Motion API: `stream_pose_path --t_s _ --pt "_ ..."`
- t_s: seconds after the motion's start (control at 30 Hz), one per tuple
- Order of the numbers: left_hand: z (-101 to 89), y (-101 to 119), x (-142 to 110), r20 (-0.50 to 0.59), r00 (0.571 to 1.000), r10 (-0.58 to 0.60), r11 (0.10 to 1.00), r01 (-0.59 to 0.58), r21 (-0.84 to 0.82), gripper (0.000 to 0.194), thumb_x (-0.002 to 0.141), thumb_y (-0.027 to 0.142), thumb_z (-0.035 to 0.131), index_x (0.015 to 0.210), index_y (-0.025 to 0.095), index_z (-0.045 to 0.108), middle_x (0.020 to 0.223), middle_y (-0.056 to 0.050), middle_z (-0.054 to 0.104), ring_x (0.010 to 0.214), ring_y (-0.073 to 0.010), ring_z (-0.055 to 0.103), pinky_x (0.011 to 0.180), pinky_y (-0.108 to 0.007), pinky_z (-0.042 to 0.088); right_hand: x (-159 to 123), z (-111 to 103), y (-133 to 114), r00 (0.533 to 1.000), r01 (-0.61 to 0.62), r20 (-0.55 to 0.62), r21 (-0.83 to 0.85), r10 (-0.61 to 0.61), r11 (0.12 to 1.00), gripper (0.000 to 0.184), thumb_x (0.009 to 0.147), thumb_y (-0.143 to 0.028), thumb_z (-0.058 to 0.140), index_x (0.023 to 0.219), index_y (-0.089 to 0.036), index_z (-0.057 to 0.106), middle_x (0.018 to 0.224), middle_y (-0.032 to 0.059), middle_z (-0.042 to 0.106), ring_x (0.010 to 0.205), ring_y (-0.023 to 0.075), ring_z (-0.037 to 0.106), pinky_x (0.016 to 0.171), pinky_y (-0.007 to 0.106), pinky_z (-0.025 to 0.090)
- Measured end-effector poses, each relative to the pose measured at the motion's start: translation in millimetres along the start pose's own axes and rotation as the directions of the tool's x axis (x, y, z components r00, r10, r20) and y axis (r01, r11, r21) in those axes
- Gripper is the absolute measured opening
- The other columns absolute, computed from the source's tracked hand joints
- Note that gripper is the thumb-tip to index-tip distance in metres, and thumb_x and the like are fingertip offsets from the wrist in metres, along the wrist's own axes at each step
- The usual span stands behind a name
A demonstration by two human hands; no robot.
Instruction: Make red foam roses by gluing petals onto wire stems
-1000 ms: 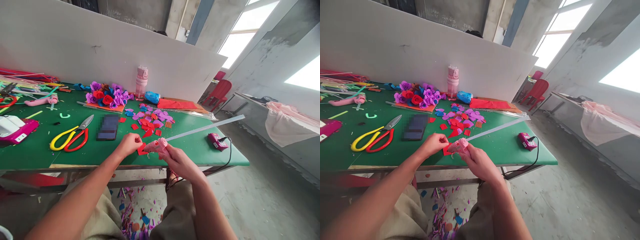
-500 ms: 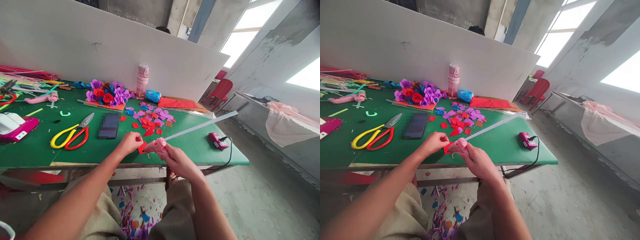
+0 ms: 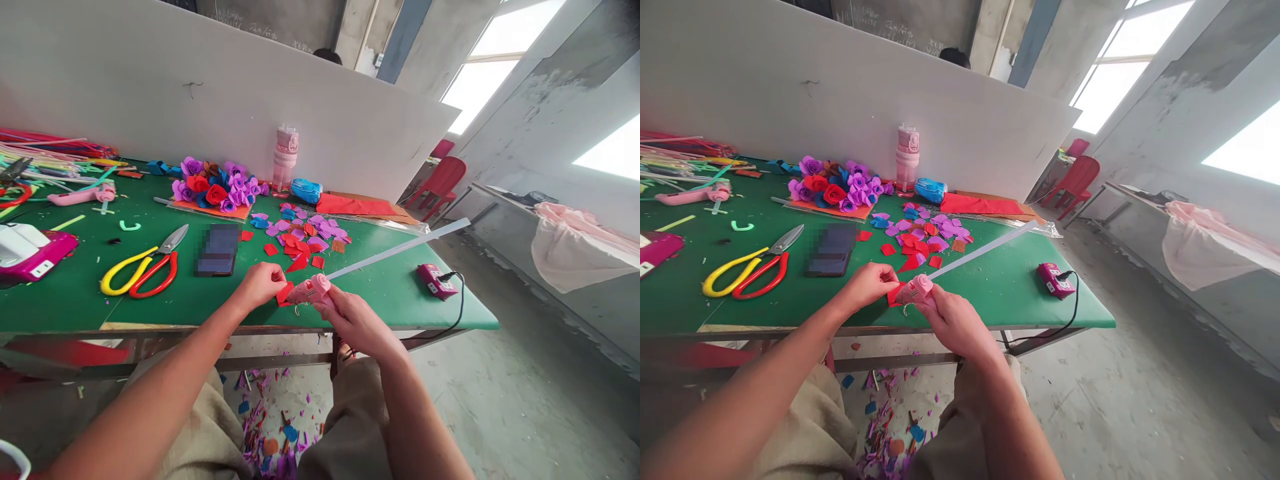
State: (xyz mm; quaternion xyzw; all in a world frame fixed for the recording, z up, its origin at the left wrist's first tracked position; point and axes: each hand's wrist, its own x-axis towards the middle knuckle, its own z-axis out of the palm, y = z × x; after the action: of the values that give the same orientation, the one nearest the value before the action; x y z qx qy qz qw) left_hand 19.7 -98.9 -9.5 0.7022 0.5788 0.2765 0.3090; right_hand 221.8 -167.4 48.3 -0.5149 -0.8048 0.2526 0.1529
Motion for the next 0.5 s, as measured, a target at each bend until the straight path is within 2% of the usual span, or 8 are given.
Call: stream_pose_path --t_s 0.5 --pt "0.2 0.1 0.6 0.005 1.000 -0.004 1.000 0.004 0.019 0.014 0.063 0.029 0.056 0.057 0.017 0.061 0.057 -0.001 0.062 0.058 -0.0153 0.054 0.053 -0.025 0.035 -1.3 -1.7 0.9 1.000 -0.006 -0.015 -0.034 0.006 0.999 0.024 0.091 -0.039 0.033 0.078 -0.021 0.043 0.064 -0.0007 0.049 0.054 0.0126 0.038 0.051 0.023 0.023"
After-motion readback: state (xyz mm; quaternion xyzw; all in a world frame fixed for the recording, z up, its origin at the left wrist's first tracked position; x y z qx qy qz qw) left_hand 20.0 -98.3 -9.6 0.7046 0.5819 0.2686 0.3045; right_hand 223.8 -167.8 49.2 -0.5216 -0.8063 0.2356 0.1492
